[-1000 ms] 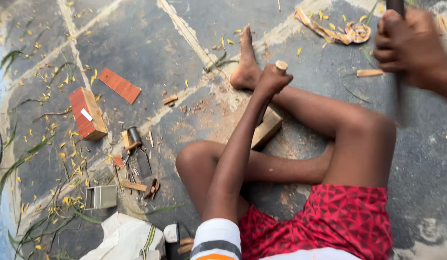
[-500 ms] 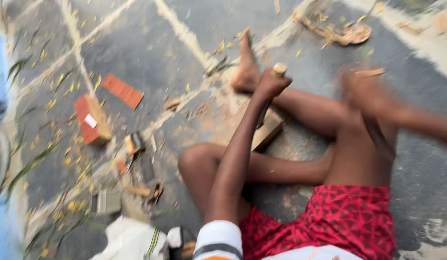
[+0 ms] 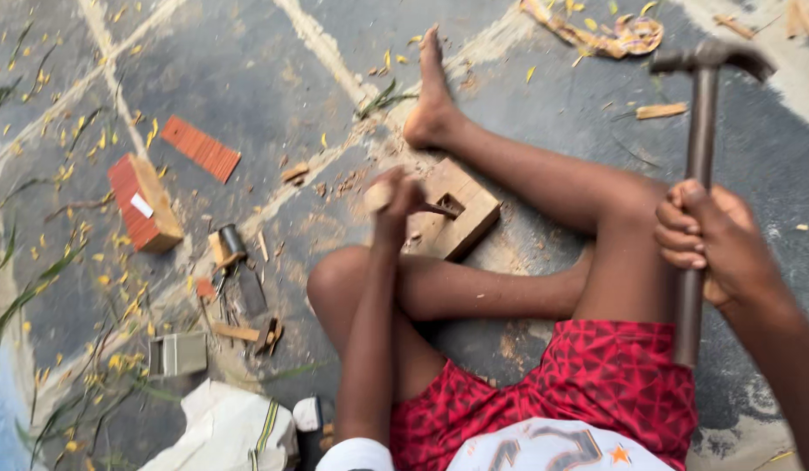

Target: The person sits on the floor and uses a hammer and chisel to carve a small cylindrical piece of wood. They repeatedly strike the chisel to shape the wood, occasionally rotating the piece to work on different sides.

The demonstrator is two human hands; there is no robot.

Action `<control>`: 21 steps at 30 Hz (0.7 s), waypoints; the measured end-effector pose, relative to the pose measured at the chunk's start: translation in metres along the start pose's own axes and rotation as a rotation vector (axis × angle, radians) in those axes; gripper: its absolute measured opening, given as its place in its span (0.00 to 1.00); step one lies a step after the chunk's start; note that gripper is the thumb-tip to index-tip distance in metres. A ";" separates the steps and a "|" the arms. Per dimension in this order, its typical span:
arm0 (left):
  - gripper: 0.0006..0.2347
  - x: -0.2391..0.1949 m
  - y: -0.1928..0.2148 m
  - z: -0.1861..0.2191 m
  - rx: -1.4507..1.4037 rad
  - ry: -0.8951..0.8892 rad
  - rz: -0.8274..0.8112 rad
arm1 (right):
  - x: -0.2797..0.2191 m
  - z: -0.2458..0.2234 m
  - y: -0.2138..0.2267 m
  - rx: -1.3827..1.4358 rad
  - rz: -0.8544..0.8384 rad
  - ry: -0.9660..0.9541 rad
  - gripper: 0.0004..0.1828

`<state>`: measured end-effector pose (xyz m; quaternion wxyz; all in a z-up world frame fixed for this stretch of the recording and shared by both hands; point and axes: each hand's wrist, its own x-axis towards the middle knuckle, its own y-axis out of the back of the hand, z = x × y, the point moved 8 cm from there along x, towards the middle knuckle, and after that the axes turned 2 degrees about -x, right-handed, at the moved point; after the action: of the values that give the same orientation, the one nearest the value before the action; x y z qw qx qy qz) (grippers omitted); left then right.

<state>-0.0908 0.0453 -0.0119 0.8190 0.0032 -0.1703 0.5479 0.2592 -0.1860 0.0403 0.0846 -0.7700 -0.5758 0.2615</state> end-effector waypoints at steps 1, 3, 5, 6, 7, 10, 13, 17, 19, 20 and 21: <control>0.11 -0.017 0.009 0.013 -0.144 -0.032 0.033 | 0.000 0.019 0.007 0.029 -0.001 -0.025 0.12; 0.09 -0.013 0.002 0.028 -0.168 -0.052 0.062 | 0.010 0.051 0.012 0.079 -0.021 -0.066 0.12; 0.04 -0.008 -0.031 0.027 0.067 0.012 0.084 | 0.007 0.082 0.013 0.112 -0.049 -0.141 0.13; 0.07 0.000 -0.050 0.030 0.137 0.013 0.009 | 0.006 0.094 0.015 0.076 -0.023 -0.168 0.13; 0.11 0.009 -0.066 0.031 0.207 0.012 -0.066 | 0.006 0.106 0.014 0.041 0.004 -0.195 0.12; 0.14 0.038 -0.100 0.028 0.313 -0.021 -0.217 | -0.005 0.120 0.011 0.005 0.005 -0.196 0.13; 0.13 0.063 -0.103 0.011 0.324 -0.025 -0.249 | -0.006 0.116 0.005 0.009 -0.020 -0.143 0.14; 0.06 0.086 -0.091 -0.016 0.406 -0.144 -0.114 | -0.006 0.110 -0.001 -0.023 0.022 -0.087 0.14; 0.08 0.102 -0.096 -0.041 0.511 -0.069 -0.118 | -0.005 0.103 0.000 -0.066 0.033 -0.123 0.12; 0.09 0.113 -0.098 -0.050 0.565 -0.041 -0.116 | 0.001 0.096 0.000 -0.091 0.033 -0.135 0.12; 0.09 0.121 -0.101 -0.054 0.617 -0.049 -0.112 | 0.005 0.085 -0.002 -0.137 0.025 -0.107 0.13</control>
<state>0.0563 0.1234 -0.0100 0.8041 0.2739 -0.0152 0.5275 0.2159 -0.1953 -0.0325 -0.0025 -0.7661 -0.5864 0.2632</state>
